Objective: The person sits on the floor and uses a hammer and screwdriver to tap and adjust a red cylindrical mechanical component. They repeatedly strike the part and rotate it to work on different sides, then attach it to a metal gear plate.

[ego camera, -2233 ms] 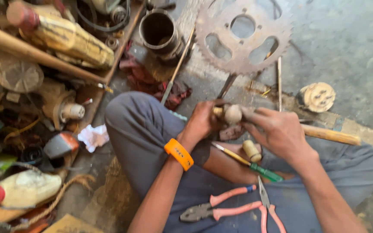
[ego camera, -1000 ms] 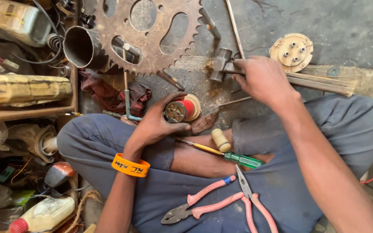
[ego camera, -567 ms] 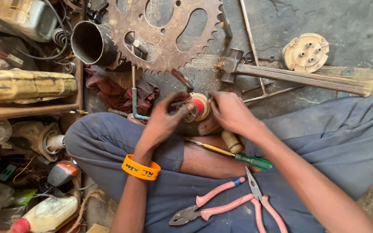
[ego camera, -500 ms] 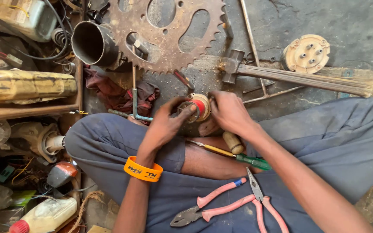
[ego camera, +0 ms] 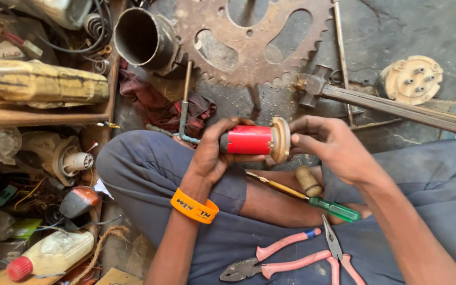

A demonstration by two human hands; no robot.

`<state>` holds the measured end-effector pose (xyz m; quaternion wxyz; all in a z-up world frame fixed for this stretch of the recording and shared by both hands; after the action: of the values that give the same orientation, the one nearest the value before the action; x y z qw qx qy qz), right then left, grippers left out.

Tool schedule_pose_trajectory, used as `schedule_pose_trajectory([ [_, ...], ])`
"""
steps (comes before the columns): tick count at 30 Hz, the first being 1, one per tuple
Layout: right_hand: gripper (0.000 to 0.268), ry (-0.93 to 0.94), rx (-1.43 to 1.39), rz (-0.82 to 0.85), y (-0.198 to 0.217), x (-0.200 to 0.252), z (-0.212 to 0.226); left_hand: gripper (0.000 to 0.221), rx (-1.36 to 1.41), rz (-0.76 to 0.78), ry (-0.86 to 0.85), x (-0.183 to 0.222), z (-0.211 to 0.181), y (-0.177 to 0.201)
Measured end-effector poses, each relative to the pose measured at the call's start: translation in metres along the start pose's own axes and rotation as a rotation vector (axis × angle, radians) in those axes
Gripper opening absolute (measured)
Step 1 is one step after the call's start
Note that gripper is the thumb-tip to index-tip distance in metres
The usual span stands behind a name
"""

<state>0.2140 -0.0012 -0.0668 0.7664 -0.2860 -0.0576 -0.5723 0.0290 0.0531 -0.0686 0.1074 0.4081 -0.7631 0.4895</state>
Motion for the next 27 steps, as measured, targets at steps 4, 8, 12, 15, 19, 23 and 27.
schedule_pose_trajectory([
  [4, 0.030, 0.090, 0.032, 0.013, -0.010, 0.007, 0.024, 0.043, 0.077, 0.057, 0.029, 0.002, 0.005, -0.005],
  [8, 0.046, 0.297, 0.197, -0.034, -0.020, 0.010, 0.046, 0.050, 0.161, 0.050, 0.020, -0.001, 0.010, -0.004],
  [12, 0.066, 0.407, 0.548, -0.013, -0.033, 0.016, 0.053, 0.063, 0.203, 0.034, 0.017, -0.001, 0.011, -0.005],
  [15, 0.075, 0.507, 0.736, -0.057, -0.040, 0.016, 0.049, 0.075, 0.233, 0.080, 0.063, 0.001, 0.017, -0.013],
  [19, 0.070, 0.384, 0.352, -0.100, -0.025, 0.006, 0.012, 0.072, 0.020, 0.034, 0.074, 0.000, 0.025, -0.009],
  [23, 0.061, 0.198, -0.149, -0.057, -0.025, -0.008, -0.024, 0.065, -0.232, -0.037, -0.029, -0.006, 0.018, 0.003],
  [27, 0.063, 0.043, -0.122, -0.060, -0.033, -0.012, -0.032, 0.047, -0.286, 0.014, -0.117, -0.013, 0.014, 0.000],
])
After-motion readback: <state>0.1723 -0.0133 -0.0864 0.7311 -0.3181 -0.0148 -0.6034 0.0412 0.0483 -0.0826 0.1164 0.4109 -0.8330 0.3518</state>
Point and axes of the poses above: each hand's wrist, its own x-axis away from the middle knuckle, its own y-axis out of the back of the hand, z = x × y, the point moved 10 cm from there along -x, towards the middle knuckle, and after that the axes turned 12 degrees about z, right-handed, at the moved point
